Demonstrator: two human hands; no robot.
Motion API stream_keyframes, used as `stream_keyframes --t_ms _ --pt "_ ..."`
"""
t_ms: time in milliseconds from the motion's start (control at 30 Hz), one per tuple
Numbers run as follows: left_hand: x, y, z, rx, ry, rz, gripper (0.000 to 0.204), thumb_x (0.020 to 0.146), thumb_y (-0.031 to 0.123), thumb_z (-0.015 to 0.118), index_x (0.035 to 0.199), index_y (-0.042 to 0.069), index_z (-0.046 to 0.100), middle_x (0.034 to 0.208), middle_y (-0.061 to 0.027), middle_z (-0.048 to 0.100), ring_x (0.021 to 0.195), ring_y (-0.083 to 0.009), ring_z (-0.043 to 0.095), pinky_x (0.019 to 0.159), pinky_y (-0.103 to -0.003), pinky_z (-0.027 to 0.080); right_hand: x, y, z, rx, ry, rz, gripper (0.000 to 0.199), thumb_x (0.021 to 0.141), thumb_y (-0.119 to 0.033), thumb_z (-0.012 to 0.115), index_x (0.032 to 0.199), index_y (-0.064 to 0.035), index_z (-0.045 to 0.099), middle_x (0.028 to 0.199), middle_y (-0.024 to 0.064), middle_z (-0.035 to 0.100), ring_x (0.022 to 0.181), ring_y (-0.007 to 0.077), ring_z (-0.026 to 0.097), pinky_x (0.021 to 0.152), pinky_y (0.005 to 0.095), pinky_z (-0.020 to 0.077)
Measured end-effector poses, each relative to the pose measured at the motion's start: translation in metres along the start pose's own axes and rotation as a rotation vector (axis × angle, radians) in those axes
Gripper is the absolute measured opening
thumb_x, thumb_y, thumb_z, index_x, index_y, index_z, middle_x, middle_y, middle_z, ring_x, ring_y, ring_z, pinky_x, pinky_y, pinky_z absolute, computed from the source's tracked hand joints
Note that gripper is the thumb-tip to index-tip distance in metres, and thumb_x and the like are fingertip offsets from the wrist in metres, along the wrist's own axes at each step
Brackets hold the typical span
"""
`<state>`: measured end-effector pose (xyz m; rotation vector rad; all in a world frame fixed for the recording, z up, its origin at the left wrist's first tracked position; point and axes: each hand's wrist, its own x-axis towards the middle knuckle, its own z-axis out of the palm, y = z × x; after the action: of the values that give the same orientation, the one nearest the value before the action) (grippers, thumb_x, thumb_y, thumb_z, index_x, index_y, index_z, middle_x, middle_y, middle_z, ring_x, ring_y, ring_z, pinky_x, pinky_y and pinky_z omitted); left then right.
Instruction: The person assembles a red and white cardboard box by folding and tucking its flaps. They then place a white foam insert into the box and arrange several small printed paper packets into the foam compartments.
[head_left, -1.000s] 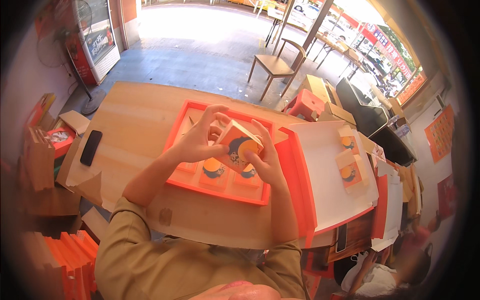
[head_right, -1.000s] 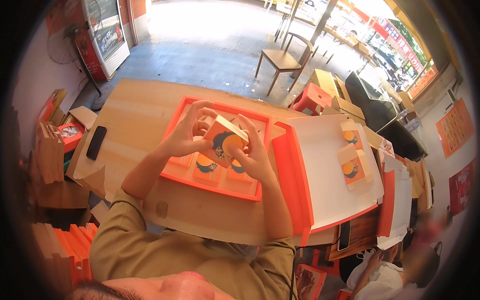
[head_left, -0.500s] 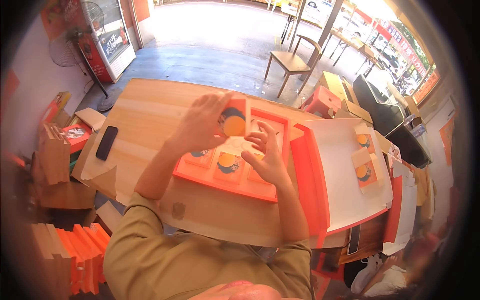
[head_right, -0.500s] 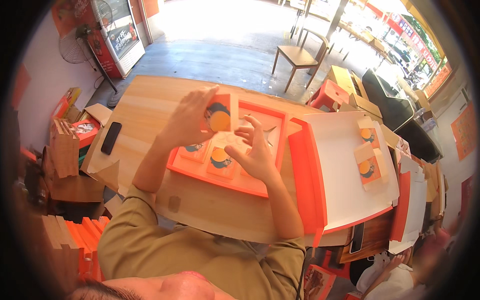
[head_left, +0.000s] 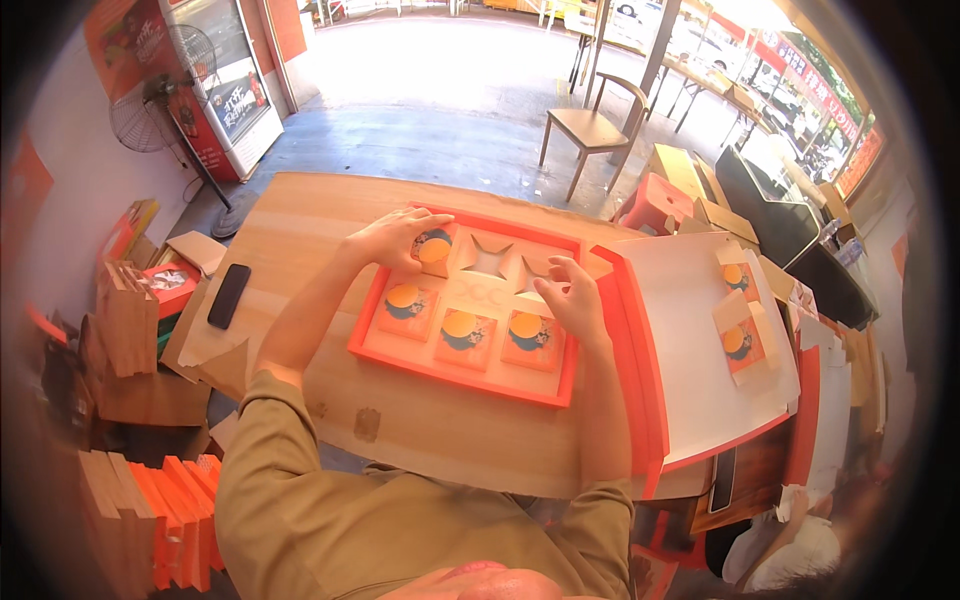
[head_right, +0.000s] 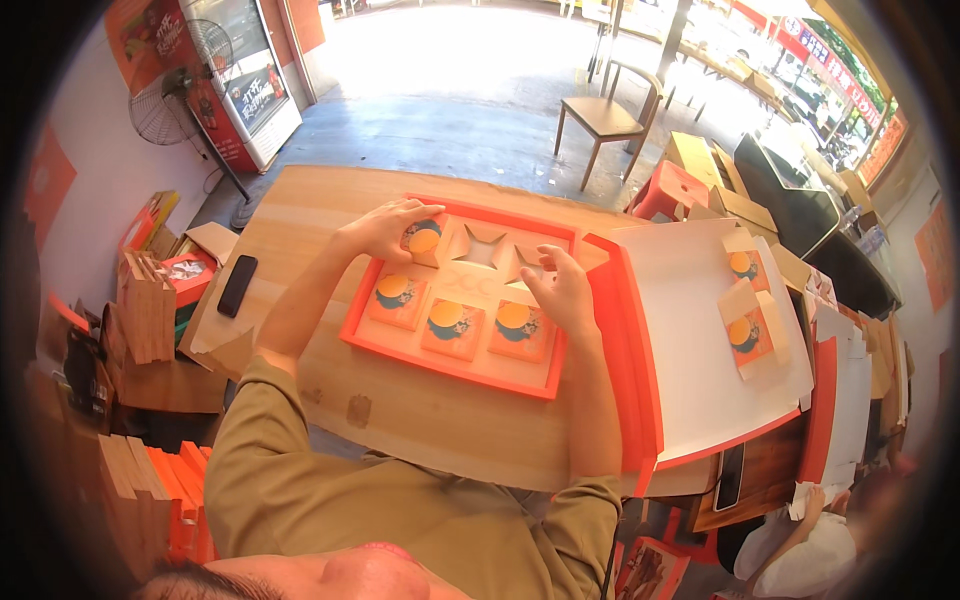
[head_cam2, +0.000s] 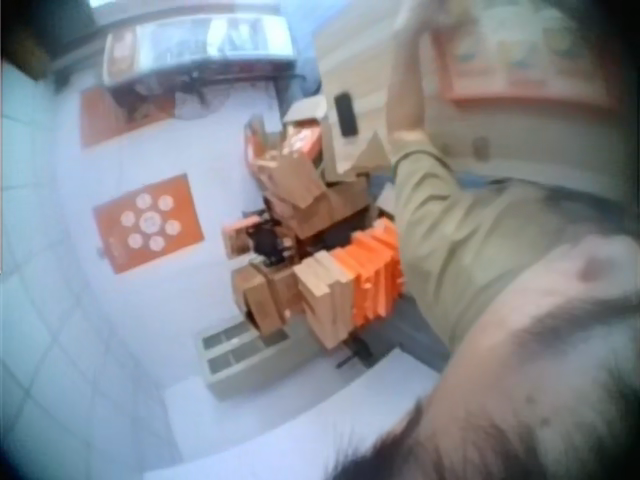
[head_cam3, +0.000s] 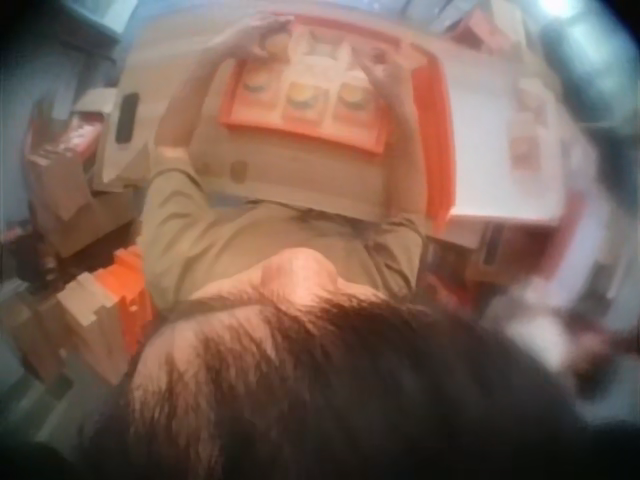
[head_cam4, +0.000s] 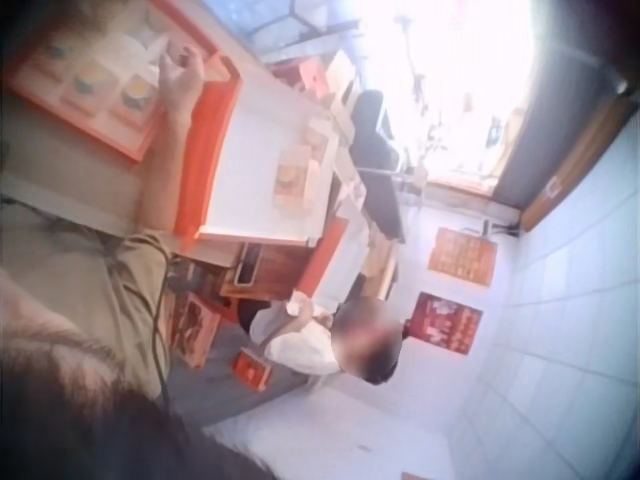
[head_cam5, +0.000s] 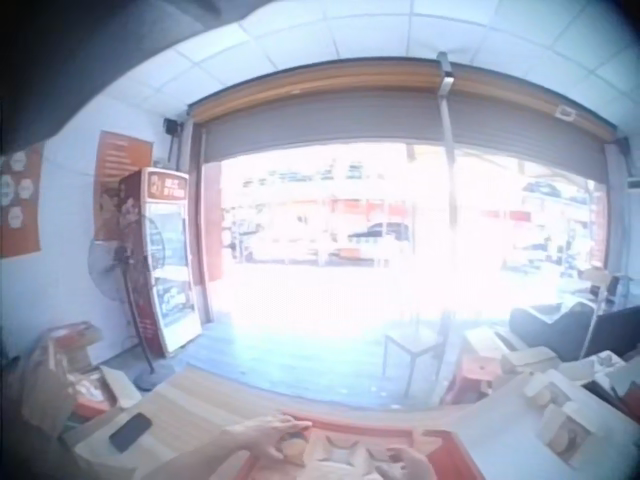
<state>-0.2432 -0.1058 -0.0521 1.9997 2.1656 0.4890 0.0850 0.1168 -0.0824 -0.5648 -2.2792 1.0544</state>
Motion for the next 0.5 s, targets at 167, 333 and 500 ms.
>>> stream_keyframes --t_ms 167,333,500 --pt "0.001 -0.004 -0.001 0.076 -0.021 0.039 0.095 0.069 0.030 0.078 0.161 0.021 0.055 0.124 -0.0153 0.063 0.124 -0.0381 0.059 0.112 -0.047 0.047 -0.004 -0.002 0.008 -0.169 -0.013 -0.040 0.048 0.093 -0.032 0.081 0.132 -0.0048 0.072 0.113 0.0148 0.078 0.103 0.0273 0.076 0.092 0.0407 0.0588" --pt "0.002 0.002 0.003 0.162 -0.047 0.024 0.094 0.070 0.031 0.075 0.161 0.023 0.054 0.124 -0.0145 0.062 0.124 -0.0382 0.058 0.110 -0.048 0.047 -0.007 0.002 0.016 -0.450 -0.050 -0.175 0.045 0.091 -0.035 0.081 0.125 -0.0068 0.074 0.111 0.0145 0.078 0.101 0.0330 0.076 0.091 0.0450 0.0583" --pt "-0.001 -0.002 0.007 0.176 -0.044 0.050 0.091 0.078 0.039 0.076 0.163 0.019 0.050 0.131 -0.0152 0.060 0.125 -0.0387 0.056 0.110 -0.049 0.045 -0.007 0.001 0.017 -0.458 -0.080 -0.147 0.045 0.091 -0.035 0.080 0.126 -0.0075 0.074 0.113 0.0136 0.079 0.103 0.0335 0.076 0.091 0.0453 0.0574"
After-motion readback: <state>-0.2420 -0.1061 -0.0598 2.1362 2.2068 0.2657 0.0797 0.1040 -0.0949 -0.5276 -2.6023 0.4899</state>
